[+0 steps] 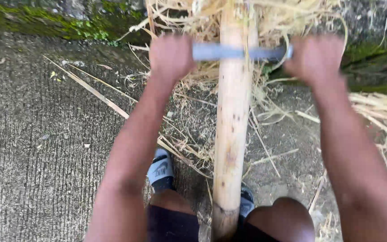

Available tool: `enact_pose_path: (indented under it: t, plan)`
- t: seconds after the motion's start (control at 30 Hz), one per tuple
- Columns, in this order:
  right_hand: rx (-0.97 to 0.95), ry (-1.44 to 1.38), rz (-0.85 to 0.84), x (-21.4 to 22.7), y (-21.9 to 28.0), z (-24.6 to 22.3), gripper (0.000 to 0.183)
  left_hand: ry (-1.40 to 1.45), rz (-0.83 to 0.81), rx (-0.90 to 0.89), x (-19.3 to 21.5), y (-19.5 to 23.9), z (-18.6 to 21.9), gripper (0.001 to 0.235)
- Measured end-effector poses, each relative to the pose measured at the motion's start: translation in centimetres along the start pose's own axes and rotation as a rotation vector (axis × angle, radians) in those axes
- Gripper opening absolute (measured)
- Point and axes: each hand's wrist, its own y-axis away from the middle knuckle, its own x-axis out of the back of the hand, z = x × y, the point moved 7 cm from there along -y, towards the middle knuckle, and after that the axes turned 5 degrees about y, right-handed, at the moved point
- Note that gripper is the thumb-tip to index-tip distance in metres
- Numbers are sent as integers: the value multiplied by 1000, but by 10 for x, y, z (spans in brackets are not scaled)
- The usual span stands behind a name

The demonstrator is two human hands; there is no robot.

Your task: Scraping bark off a bamboo pole using a drawknife.

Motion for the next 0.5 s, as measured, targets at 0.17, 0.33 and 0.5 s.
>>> enact_pose_path:
  t: [0.17,0.33,0.5]
  plan:
    - [45,-79,-258,51,133,-76,29,196,-361,66,-21,173,46,20]
    - [119,-28,-266,53,127,-67,34,304,-280,6,-27,161,48,26]
    - [27,170,-318,-1,5,53,31,91,-278,45,-47,-22,-10,21]
